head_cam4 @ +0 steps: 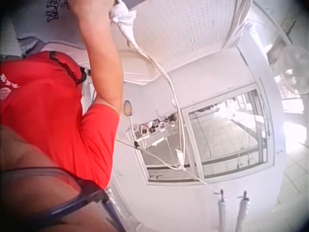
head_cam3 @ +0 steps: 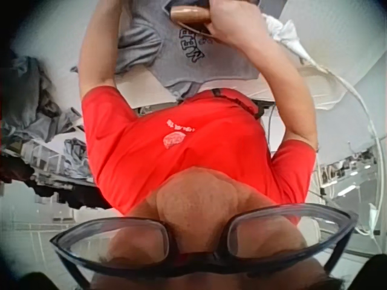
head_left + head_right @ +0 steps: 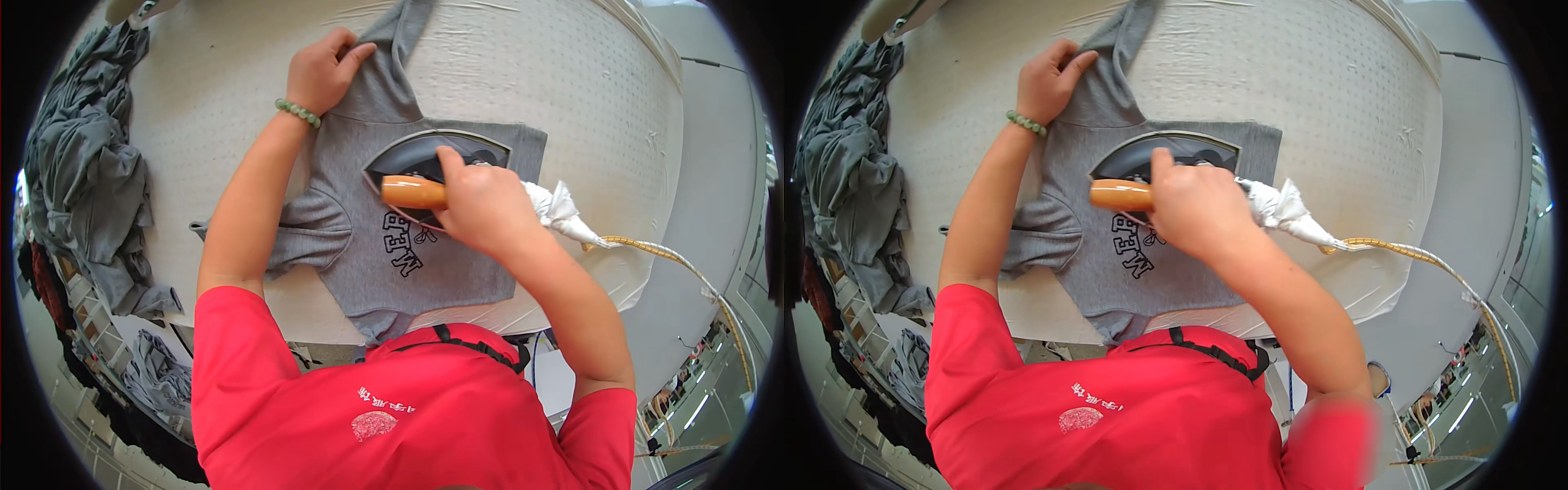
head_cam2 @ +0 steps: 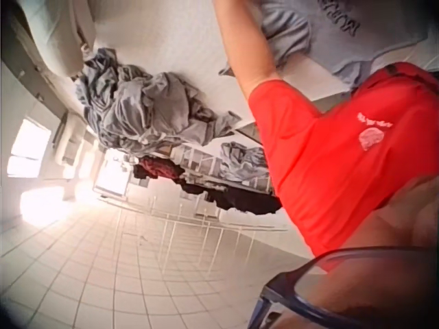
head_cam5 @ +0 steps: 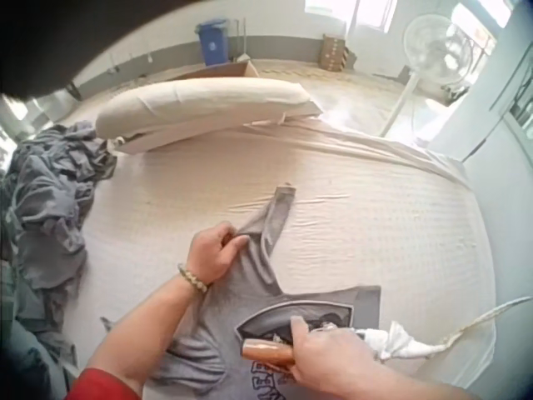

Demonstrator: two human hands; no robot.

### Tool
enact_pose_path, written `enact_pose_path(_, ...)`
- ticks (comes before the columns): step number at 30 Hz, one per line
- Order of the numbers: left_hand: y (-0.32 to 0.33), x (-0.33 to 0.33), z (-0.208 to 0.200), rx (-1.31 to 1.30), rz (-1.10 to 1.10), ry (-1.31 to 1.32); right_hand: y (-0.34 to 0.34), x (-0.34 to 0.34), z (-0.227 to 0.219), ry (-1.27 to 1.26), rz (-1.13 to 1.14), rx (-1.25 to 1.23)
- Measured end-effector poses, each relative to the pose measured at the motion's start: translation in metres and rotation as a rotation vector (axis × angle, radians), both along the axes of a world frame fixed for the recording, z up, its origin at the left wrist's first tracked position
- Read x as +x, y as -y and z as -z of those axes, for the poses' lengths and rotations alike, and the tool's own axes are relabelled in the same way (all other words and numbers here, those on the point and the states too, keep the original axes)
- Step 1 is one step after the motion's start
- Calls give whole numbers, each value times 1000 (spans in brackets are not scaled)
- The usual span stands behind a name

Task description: Ironing a grey sweatshirt on a workbench.

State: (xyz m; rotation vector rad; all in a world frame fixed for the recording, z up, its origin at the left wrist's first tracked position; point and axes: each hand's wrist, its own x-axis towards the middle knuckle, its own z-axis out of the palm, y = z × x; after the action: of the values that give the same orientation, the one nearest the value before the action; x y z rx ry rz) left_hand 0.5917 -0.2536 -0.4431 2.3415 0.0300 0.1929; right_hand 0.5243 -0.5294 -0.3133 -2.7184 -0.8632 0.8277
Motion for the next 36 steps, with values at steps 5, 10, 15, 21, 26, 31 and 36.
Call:
enact_pose_path(5, -10, 4, 3, -288, -52, -16, -50, 3, 10, 3, 152, 63)
enact_pose_path(10, -14, 7, 15, -466, -34, -38, -59, 11, 11, -24, 153, 75)
enact_pose_path(15, -15, 4, 15, -520, -46, -58, 18, 18, -17, -28, 346, -78)
enact_pose_path(21, -8, 7, 9, -426, -32, -47, 133, 63, 2, 40, 782, -25)
enact_pose_path(26, 26, -5, -7, 91, -123, -29, 149, 70, 0, -42, 725, 31)
enact_pose_path(31, 105, -78, -29, 275, 129, 199, 176, 30, -3, -171, 410, 44)
enact_pose_path(36, 172, -147, -33, 278, 319, 78, 214, -66, -22, -404, 165, -209)
